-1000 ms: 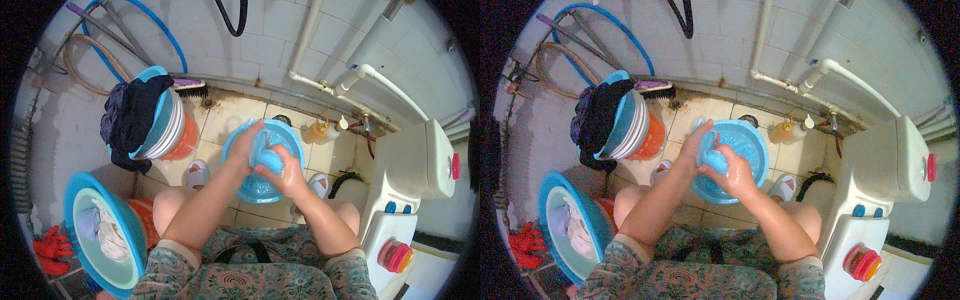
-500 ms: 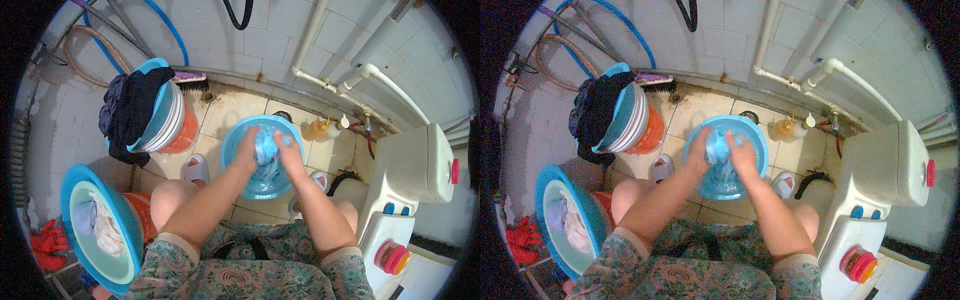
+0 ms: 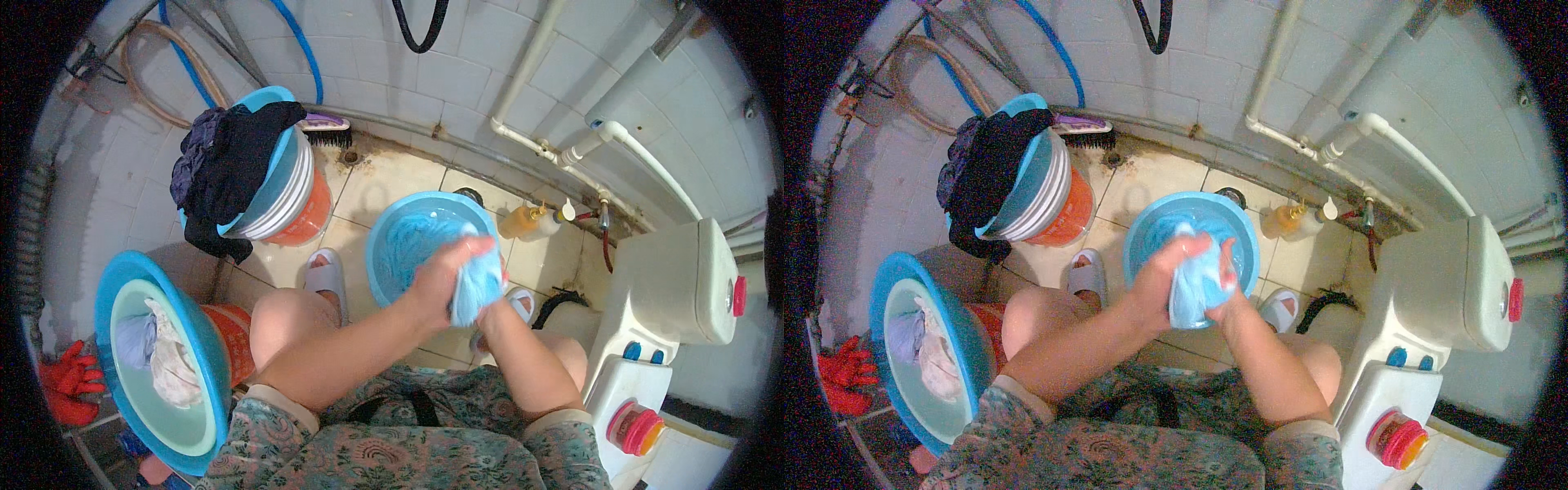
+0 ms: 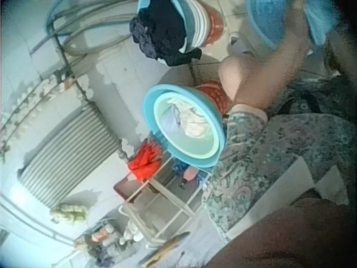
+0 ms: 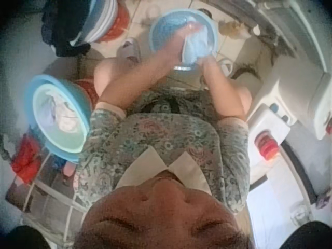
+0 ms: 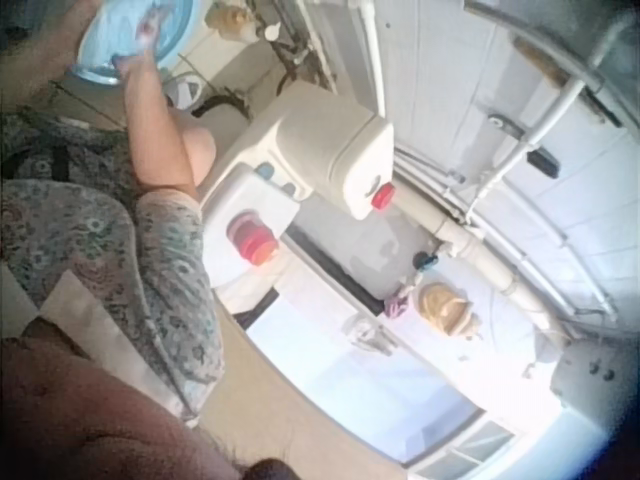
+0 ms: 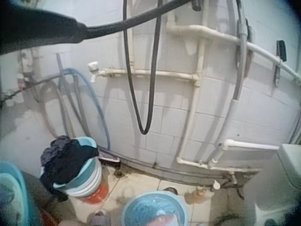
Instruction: The person sits on the floor and washes a light blue cloth by hand in a blue basin filled with water. They apply liquid detergent from a yellow bottle to the cloth, scrub it thoroughly, and rinse it in the basin.
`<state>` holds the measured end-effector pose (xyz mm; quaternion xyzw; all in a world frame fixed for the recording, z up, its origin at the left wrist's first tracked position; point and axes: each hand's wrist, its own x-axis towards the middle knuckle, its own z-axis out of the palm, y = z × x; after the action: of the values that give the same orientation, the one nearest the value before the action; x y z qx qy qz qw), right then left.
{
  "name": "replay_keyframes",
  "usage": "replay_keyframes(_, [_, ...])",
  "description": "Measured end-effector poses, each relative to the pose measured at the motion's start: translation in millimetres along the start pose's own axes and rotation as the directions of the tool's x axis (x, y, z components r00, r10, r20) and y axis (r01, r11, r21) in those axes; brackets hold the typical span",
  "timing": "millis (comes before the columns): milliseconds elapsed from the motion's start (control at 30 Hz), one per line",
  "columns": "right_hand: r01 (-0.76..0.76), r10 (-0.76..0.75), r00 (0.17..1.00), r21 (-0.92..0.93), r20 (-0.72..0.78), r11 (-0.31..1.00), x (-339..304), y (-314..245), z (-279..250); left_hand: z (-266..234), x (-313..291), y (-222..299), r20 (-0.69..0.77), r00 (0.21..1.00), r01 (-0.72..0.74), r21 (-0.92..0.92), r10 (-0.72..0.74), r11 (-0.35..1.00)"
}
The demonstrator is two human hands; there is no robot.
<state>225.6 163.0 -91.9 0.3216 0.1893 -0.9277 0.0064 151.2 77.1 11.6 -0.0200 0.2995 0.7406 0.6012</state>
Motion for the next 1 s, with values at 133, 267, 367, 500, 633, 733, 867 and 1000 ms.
replay_keyframes(133, [-0.086,0.075,0.995,0.158,0.071,0.984,7.5,-40.4,-15.0,-4.0,-26.3,-9.5,0.105,0.994,0.000,0.285,-0.031,0.958])
replay_keyframes(267, [0.027,-0.016,0.997,0.155,-0.071,0.988,1.4,-60.8,-9.3,-39.1,-21.0,-15.1,0.100,0.987,0.090,0.306,-0.126,0.948])
replay_keyframes(367, [0.200,-0.205,0.974,-0.058,-0.095,0.978,-22.8,-69.1,19.3,-71.3,-4.4,-24.1,0.017,0.972,0.221,0.272,-0.235,0.936])
replay_keyframes(500, [0.352,-0.392,0.920,-0.403,-0.017,0.845,-45.7,-75.0,40.3,-112.3,28.9,-36.9,-0.177,0.939,0.344,0.419,-0.296,0.841])
replay_keyframes(633, [0.423,-0.414,0.892,-0.663,0.183,0.617,-68.3,-72.7,63.6,-119.3,52.1,-31.1,0.056,0.970,0.227,0.152,-0.238,0.962])
replay_keyframes(733, [0.437,-0.293,0.892,-0.826,0.345,0.356,-76.6,-60.8,76.8,-80.0,46.6,-10.0,0.178,0.982,0.109,-0.267,-0.062,0.957])
replay_keyframes(867, [0.315,-0.095,0.947,-0.946,0.308,0.081,-80.2,-37.2,82.4,-80.3,61.2,-9.0,-0.027,0.994,0.091,-0.353,-0.108,0.931])
replay_keyframes(1000, [0.184,-0.194,0.968,-0.977,0.160,0.112,-59.2,-19.3,61.2,-108.0,73.7,-28.6,-0.213,0.971,0.060,-0.211,-0.106,0.976])
